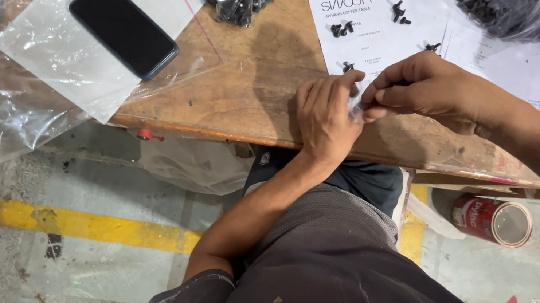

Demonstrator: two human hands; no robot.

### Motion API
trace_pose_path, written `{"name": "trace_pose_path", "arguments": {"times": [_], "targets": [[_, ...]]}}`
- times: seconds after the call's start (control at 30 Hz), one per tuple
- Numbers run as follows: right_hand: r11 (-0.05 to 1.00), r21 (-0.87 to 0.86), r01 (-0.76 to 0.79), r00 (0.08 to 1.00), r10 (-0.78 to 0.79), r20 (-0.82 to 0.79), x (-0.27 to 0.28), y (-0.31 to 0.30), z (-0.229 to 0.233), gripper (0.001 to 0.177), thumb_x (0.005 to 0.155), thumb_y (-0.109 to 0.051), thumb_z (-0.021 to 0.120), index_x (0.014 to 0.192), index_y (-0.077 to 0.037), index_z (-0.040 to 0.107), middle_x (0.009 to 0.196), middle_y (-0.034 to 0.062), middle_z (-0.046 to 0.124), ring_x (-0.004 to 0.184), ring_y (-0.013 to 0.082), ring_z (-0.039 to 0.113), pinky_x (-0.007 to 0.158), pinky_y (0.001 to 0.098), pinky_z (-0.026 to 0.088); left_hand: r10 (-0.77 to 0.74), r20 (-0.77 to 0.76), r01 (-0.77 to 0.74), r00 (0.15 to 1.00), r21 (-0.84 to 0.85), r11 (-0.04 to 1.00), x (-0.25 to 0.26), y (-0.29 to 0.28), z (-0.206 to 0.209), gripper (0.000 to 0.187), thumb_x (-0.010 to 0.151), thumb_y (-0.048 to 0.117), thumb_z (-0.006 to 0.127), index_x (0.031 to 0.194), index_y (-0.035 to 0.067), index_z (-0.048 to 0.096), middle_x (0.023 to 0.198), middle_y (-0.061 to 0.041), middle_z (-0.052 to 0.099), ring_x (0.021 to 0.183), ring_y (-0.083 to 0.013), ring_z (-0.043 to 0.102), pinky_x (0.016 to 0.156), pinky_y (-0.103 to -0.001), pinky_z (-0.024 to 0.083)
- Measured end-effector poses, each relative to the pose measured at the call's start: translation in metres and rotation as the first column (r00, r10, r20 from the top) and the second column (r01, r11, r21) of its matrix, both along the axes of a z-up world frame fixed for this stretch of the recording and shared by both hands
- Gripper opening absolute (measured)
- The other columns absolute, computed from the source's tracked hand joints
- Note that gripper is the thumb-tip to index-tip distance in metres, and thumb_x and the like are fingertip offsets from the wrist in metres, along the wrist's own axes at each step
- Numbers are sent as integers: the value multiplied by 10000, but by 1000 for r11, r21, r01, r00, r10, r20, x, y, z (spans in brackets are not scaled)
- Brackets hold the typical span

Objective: Sort and inspect small black plastic or metal hardware components from various bags at a workbench.

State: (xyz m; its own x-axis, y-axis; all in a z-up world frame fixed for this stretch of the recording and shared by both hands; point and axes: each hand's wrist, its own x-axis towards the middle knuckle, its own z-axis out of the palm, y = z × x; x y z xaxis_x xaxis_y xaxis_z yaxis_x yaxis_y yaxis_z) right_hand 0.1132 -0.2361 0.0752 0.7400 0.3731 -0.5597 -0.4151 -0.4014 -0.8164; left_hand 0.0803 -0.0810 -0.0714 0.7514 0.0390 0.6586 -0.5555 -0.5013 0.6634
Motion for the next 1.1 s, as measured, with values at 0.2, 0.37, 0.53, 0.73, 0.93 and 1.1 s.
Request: {"name": "trace_pose_path", "arguments": {"times": [0.2, 0.37, 0.53, 0.73, 0.93, 1.1], "targets": [[999, 15, 43, 998, -42, -36, 1, -8, -13, 266, 943, -34, 605, 1116, 145, 698, 989, 208, 761, 936, 214, 743, 910, 315, 600, -1, -32, 2, 999, 32, 999, -2, 0, 4, 530, 769, 226, 917, 1182, 82, 618, 1009, -44, 682, 959, -199, 671, 955, -420, 438], [996, 73, 60, 998, -57, -42, 5, -3, -21, 305, 926, -21, 616, 1179, 136, 684, 993, 212, 751, 933, 210, 733, 910, 313, 595, 24, -12, -23, 1000, 81, 996, 1, -4, 1, 532, 746, 168, 915, 1171, 61, 614, 1039, -70, 679, 988, -217, 673, 968, -430, 430], [986, -135, -97, 981, 118, 156, 2, 16, -7, 326, 915, -39, 619, 1184, 114, 721, 966, 204, 775, 900, 186, 737, 823, 298, 586, -34, -102, 42, 994, 73, 996, 2, -4, -2, 495, 740, 201, 918, 1107, 64, 616, 958, -57, 699, 915, -205, 683, 986, -433, 436], [991, -95, -97, 993, 104, 65, 13, 10, -2, 299, 895, -60, 675, 1130, 120, 715, 987, 193, 788, 919, 223, 782, 898, 315, 629, -76, -67, 76, 995, -4, 997, 4, -4, -6, 495, 801, 282, 914, 1106, 46, 602, 913, -70, 698, 874, -213, 693, 992, -444, 458], [987, -50, 153, 987, -155, -35, 24, -8, 13, 276, 930, -78, 661, 1134, 104, 696, 1024, 178, 764, 964, 217, 751, 924, 321, 610, -75, -63, 73, 995, -33, 997, 3, -6, -9, 430, 856, 215, 866, 1143, 72, 579, 959, -54, 720, 897, -192, 720, 1059, -450, 465], [997, -72, 6, 1000, -8, -28, 22, -2, 7, 283, 916, -72, 670, 1144, 91, 710, 1019, 170, 763, 944, 199, 740, 884, 303, 601, -78, -90, 74, 993, -43, 996, 3, -3, -5, 449, 834, 208, 872, 1138, 71, 570, 959, -62, 713, 930, -208, 715, 1049, -443, 469]]}}
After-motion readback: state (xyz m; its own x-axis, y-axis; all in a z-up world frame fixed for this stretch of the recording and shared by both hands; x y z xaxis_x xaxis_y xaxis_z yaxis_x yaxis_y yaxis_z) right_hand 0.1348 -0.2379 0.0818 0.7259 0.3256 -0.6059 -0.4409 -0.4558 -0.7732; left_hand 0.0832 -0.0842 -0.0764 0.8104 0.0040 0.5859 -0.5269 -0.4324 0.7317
